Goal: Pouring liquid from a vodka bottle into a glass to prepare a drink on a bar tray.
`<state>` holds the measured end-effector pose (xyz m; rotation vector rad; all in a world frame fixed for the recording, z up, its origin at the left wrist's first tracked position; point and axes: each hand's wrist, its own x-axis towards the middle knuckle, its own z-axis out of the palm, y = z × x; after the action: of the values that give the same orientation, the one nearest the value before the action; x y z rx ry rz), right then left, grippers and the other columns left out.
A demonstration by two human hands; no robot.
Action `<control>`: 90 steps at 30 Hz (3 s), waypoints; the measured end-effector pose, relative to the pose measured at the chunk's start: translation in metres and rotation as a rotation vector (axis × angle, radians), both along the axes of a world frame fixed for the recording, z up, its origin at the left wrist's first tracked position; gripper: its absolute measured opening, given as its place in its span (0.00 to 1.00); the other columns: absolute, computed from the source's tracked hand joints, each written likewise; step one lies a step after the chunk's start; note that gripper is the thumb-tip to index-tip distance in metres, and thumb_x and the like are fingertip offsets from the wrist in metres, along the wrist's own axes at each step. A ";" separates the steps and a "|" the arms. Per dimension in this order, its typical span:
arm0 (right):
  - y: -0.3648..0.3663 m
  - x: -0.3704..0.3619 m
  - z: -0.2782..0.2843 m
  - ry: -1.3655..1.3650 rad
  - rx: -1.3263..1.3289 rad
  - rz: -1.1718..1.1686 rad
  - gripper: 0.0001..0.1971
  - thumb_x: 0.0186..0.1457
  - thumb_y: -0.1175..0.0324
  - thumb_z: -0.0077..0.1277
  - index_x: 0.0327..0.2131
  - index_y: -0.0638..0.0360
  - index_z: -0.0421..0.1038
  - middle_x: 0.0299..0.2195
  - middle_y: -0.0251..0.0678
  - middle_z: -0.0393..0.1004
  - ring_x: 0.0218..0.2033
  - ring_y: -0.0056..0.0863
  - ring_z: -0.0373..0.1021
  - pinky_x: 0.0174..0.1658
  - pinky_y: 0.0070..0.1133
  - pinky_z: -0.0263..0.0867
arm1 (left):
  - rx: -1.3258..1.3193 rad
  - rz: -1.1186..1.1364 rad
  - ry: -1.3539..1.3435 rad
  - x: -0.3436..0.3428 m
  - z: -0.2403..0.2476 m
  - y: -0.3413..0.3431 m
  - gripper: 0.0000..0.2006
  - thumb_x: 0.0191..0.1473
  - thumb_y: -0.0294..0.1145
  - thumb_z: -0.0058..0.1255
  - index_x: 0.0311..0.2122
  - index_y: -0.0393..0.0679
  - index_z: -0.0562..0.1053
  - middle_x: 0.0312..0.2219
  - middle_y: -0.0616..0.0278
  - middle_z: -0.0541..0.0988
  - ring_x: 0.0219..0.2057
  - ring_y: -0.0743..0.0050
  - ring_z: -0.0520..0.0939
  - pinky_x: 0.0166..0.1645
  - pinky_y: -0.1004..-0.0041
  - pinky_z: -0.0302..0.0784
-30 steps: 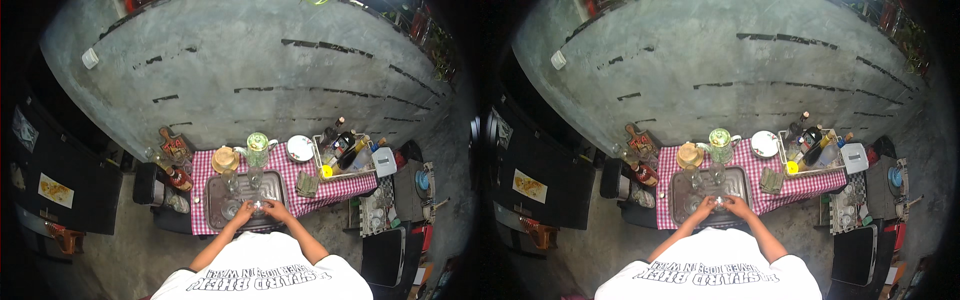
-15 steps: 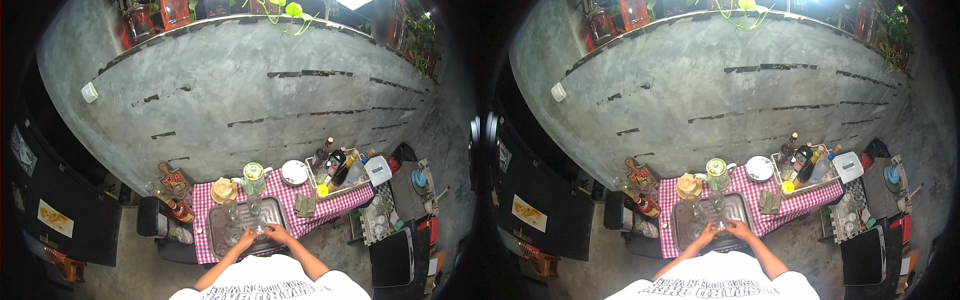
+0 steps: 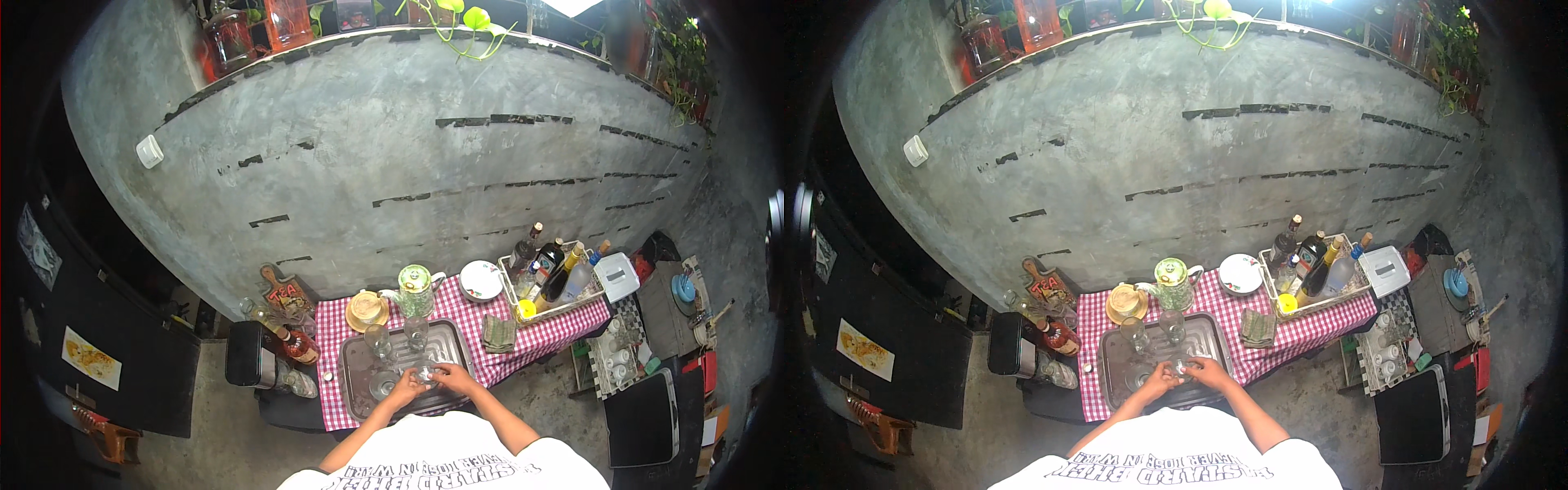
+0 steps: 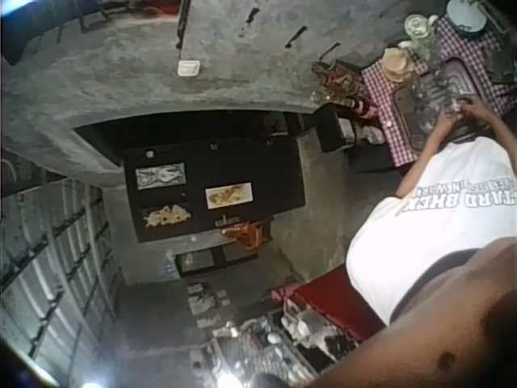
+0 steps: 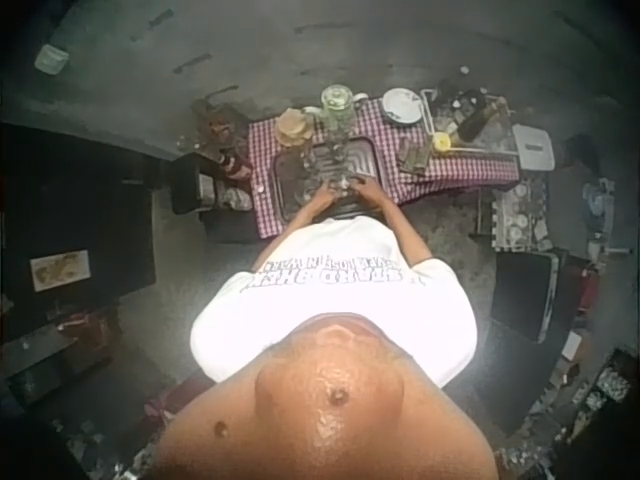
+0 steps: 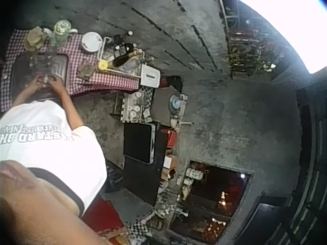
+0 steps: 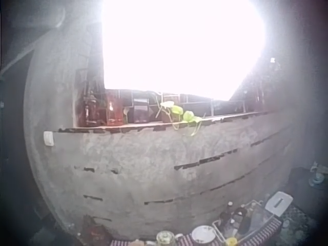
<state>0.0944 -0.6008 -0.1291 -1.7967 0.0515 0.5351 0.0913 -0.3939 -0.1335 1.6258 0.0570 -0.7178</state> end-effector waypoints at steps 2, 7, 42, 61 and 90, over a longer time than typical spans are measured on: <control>0.000 -0.001 0.000 0.003 0.008 -0.008 0.27 0.56 0.57 0.61 0.53 0.66 0.70 0.29 0.34 0.77 0.26 0.18 0.72 0.31 0.18 0.67 | 0.002 0.012 -0.015 -0.002 0.001 -0.001 0.40 0.50 0.31 0.65 0.62 0.33 0.53 0.40 0.53 0.74 0.37 0.72 0.79 0.39 0.75 0.76; 0.003 -0.002 0.014 0.011 -0.017 -0.005 0.29 0.55 0.54 0.61 0.52 0.68 0.70 0.28 0.35 0.77 0.26 0.19 0.73 0.31 0.19 0.68 | -0.017 0.020 -0.039 0.001 -0.010 0.002 0.39 0.50 0.28 0.64 0.61 0.33 0.53 0.38 0.56 0.74 0.35 0.75 0.79 0.36 0.76 0.76; 0.008 0.004 0.017 0.010 -0.024 -0.011 0.27 0.57 0.52 0.57 0.46 0.71 0.73 0.29 0.37 0.77 0.24 0.21 0.71 0.30 0.20 0.70 | 0.075 0.010 -0.092 0.007 -0.019 0.008 0.39 0.49 0.37 0.66 0.61 0.32 0.59 0.34 0.57 0.78 0.35 0.73 0.80 0.39 0.75 0.76; 0.006 0.009 0.011 0.033 -0.056 -0.034 0.27 0.59 0.49 0.53 0.43 0.70 0.76 0.22 0.35 0.74 0.21 0.22 0.71 0.27 0.21 0.68 | 0.091 -0.004 -0.041 0.011 0.000 0.002 0.41 0.52 0.44 0.64 0.61 0.28 0.58 0.35 0.54 0.80 0.35 0.70 0.82 0.38 0.73 0.77; 0.000 0.019 -0.004 0.097 0.031 0.020 0.29 0.62 0.47 0.48 0.44 0.71 0.74 0.25 0.41 0.78 0.24 0.27 0.74 0.30 0.23 0.69 | 0.053 0.046 0.009 0.016 0.003 0.000 0.37 0.55 0.42 0.61 0.60 0.27 0.60 0.33 0.52 0.82 0.32 0.69 0.84 0.34 0.73 0.77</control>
<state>0.1129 -0.6009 -0.1328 -1.7421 0.0917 0.6338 0.1074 -0.3939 -0.1307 1.6670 0.1205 -0.6927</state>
